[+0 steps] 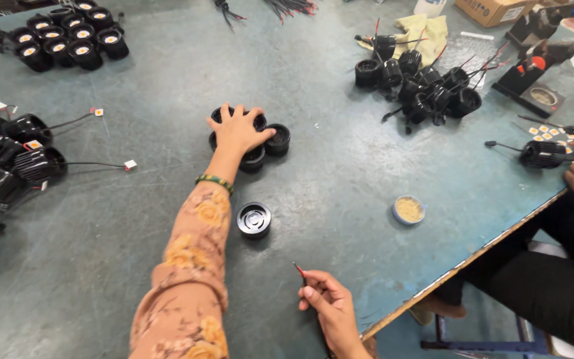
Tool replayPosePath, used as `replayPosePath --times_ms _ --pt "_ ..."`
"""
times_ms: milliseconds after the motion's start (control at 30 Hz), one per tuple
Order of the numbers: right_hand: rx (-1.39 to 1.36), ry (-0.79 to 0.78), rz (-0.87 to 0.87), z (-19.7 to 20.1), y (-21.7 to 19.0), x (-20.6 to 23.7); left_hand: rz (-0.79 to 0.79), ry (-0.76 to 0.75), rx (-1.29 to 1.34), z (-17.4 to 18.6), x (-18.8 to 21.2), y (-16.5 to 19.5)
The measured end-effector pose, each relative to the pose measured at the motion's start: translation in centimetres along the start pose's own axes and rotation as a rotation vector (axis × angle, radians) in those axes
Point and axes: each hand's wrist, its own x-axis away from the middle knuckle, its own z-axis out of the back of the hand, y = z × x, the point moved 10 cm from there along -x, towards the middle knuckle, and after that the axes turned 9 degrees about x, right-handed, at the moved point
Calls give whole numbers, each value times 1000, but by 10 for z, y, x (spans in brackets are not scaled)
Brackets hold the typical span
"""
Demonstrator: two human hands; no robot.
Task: The person inserts wires into black cylindrical housings, applies a paste-like substance to the wire ends, and secures the wires inside the housings. The person handles multiple housings and wires one at a time, placing finished units on the table.
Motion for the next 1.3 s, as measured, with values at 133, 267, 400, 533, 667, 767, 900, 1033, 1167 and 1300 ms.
replayPosePath --times_ms 133,267,400,533,667,767,900,1033,1167,1300 --pt "-55 -36 -22 -6 -1 -2 -112 37 -21 -8 20 -7" --pt "-64 -45 -9 -10 -1 -3 -188 2 -32 -15 51 -15" --pt "-81 -43 3 -13 -3 -4 -218 -44 -42 -14 81 -18" --pt "-94 -27 6 -14 -7 -5 -274 -82 -15 -6 103 -7" --pt "-67 -10 20 -13 -9 -6 -418 103 84 29 140 15" --pt "-55 8 66 -9 -13 -7 -533 66 450 44 182 34" --pt "-32 6 78 -6 -18 -9 -377 -354 941 10 247 51" --pt "25 -42 115 -10 -25 -8 -237 -452 1221 -12 278 57" --pt "115 -38 152 -6 -29 -5 -305 -303 1218 -14 284 56" --pt "150 -10 140 2 -31 -10 -355 -187 1161 -16 286 54"
